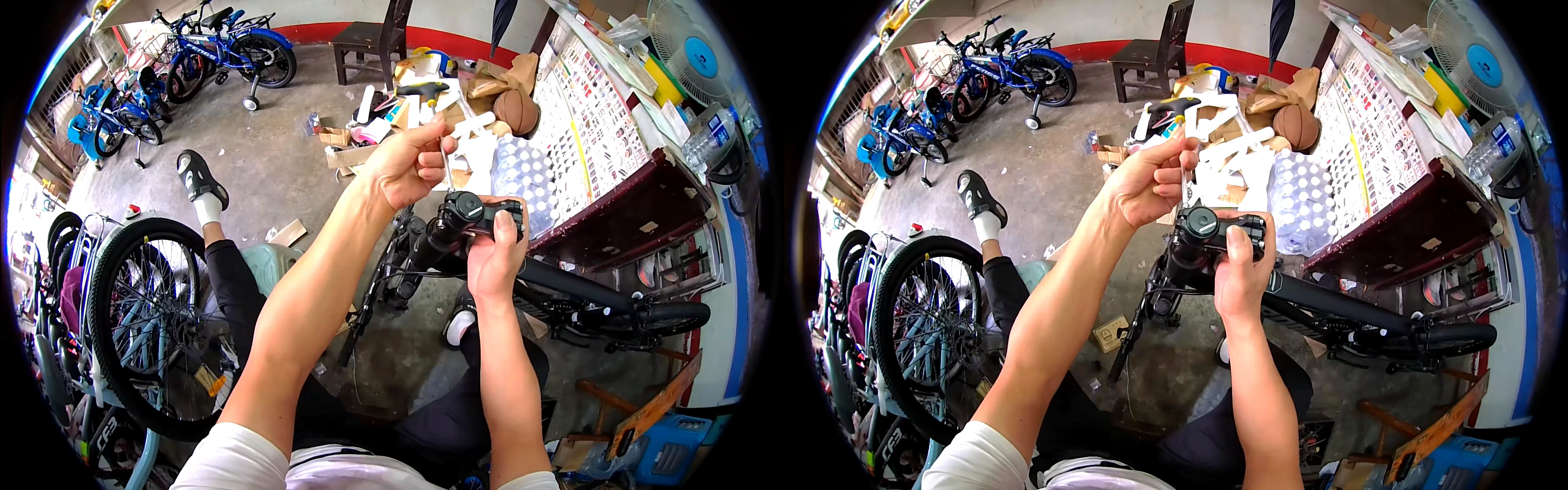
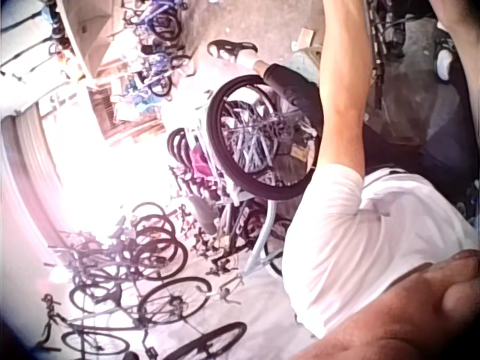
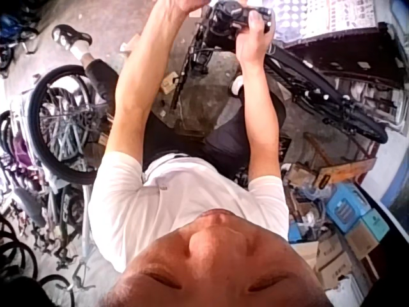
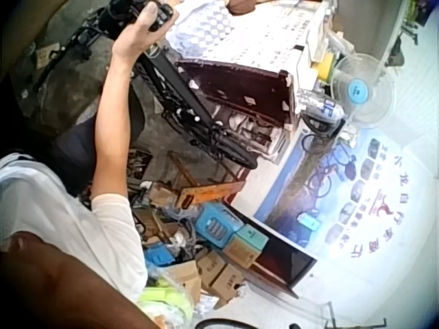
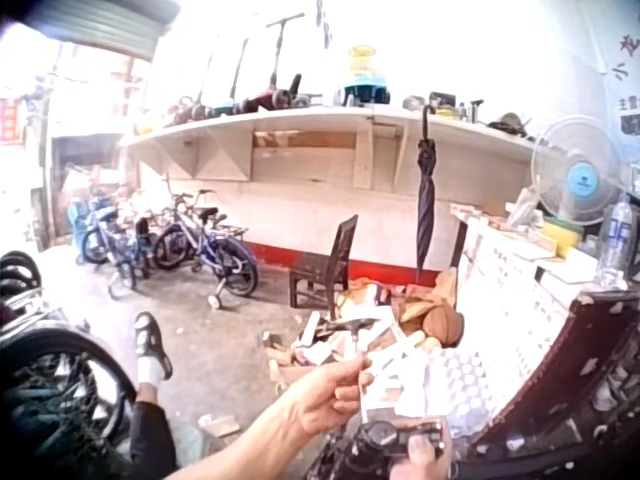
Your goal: The person removes the top cap bolt from a bicycle fork using a screwdriver and a T-handle hex wrench, adjusts the stem on the steerer tube by hand, and tightens the top cap bolt back into place with the hex wrench.
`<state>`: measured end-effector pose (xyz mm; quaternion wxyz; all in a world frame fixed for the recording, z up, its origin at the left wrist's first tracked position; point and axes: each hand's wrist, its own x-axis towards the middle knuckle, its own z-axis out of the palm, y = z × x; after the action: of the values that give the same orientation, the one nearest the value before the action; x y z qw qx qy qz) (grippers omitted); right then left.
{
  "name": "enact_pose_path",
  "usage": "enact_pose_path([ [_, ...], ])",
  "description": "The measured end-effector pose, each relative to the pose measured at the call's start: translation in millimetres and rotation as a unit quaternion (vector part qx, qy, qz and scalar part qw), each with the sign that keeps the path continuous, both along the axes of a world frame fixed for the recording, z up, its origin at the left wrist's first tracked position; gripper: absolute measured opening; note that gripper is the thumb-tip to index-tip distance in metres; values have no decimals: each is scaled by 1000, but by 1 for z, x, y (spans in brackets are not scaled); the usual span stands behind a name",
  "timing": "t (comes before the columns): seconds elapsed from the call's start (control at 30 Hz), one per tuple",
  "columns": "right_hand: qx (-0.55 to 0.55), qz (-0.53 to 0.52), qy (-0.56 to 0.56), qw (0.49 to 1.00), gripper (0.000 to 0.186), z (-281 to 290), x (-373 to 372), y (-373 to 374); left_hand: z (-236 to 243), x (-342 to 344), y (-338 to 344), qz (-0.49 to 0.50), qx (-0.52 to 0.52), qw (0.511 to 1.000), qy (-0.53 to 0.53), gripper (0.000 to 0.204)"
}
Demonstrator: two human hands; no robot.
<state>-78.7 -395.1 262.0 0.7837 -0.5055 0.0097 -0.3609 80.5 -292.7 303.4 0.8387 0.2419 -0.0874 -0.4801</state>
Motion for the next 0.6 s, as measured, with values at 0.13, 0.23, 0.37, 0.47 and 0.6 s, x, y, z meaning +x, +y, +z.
enact_pose_path([
  [0.13, 10, -6, 7, 1000, 32, -1, 0, 1, 5, -8, 3, 44, 44, 998, 4, 25],
  [0.23, 7, 5, 10, 1000, 32, 3, -3, 3, 2, -4, 1, 41, 58, 997, -14, 23],
  [0.37, 11, 3, 9, 1000, 32, 4, -3, 3, -1, 7, 2, -13, -16, 999, -36, 18],
  [0.47, 10, 3, 6, 1000, 31, 2, -2, 1, 1, 4, 1, -31, -47, 997, -46, 17],
  [0.6, 5, 4, 2, 1000, 31, 1, 0, 0, 1, 3, 4, -7, -28, 999, -40, 17],
])
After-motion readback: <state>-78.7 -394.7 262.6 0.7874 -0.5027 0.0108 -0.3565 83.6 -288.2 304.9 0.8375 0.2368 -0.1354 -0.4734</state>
